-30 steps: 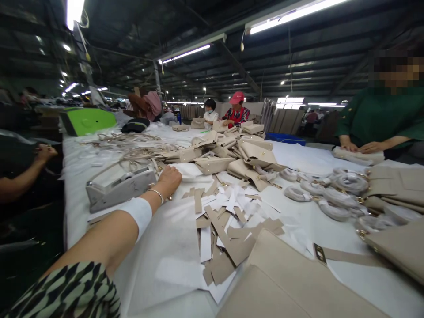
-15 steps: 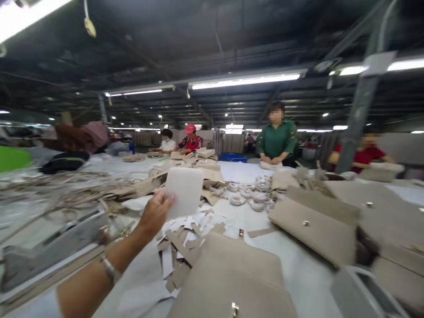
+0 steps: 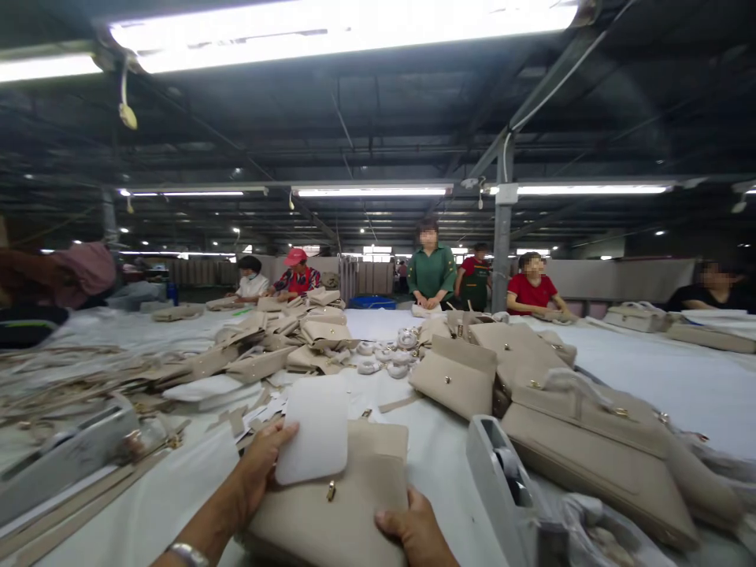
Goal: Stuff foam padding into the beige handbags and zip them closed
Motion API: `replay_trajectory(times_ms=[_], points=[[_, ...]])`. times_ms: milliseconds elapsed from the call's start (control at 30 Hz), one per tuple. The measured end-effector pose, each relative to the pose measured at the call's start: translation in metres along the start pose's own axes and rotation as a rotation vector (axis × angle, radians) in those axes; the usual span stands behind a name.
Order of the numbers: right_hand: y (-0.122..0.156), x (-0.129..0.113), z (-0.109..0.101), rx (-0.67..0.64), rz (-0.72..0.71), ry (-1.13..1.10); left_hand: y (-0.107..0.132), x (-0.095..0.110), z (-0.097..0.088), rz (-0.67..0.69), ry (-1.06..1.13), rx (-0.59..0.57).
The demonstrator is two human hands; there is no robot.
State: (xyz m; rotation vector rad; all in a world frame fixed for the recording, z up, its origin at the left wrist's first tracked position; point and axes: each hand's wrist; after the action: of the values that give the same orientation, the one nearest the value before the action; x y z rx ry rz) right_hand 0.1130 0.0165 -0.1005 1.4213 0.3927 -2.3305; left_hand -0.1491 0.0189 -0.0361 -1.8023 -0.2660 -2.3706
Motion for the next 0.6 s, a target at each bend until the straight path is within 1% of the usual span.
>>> replay_trajectory(times_ms=[100,167,200,267,300,367,400,433,467,500,567,600], points=[[-0.004,-0.029,0.008,0.018,-0.122,0.012,0.007,0.022,0.015,0.159,0.067,-0.024],[-0.006,-0.052,0.008,0.009,-0.177,0.058,0.013,0.029,0.025,0.258,0.084,-0.042],[-0.007,-0.06,0.006,-0.003,-0.211,0.097,0.016,0.027,0.029,0.298,0.069,-0.039],[-0.007,-0.066,-0.003,-0.029,-0.255,0.188,0.022,0.013,0.035,0.336,-0.003,-0.016],[-0.005,-0.064,-0.01,-0.028,-0.256,0.226,0.025,0.003,0.037,0.336,-0.057,-0.002],[-0.001,-0.051,-0.025,0.016,-0.226,0.261,0.031,-0.017,0.041,0.307,-0.182,0.008],[0.002,-0.043,-0.032,0.035,-0.212,0.257,0.035,-0.022,0.045,0.305,-0.246,0.0],[0.006,-0.035,-0.037,0.037,-0.209,0.242,0.038,-0.024,0.049,0.317,-0.313,-0.017],[0.01,-0.029,-0.039,0.006,-0.213,0.222,0.04,-0.02,0.055,0.348,-0.379,-0.042],[0.013,-0.024,-0.04,-0.057,-0.219,0.197,0.043,-0.013,0.063,0.386,-0.448,-0.078],[0.021,-0.02,-0.035,-0.206,-0.223,0.138,0.043,0.006,0.08,0.462,-0.562,-0.18],[0.024,-0.021,-0.031,-0.259,-0.218,0.107,0.042,0.015,0.089,0.47,-0.6,-0.244]])
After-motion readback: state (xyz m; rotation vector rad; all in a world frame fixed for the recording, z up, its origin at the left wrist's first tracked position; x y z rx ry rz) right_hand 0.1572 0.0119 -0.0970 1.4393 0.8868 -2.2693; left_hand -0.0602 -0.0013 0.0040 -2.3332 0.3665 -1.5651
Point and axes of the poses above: each hand's wrist, its own y-axis away from the middle knuckle, its own z-axis out of the palm, x = y × z, and after that the axes turned 5 degrees about -x, right-handed
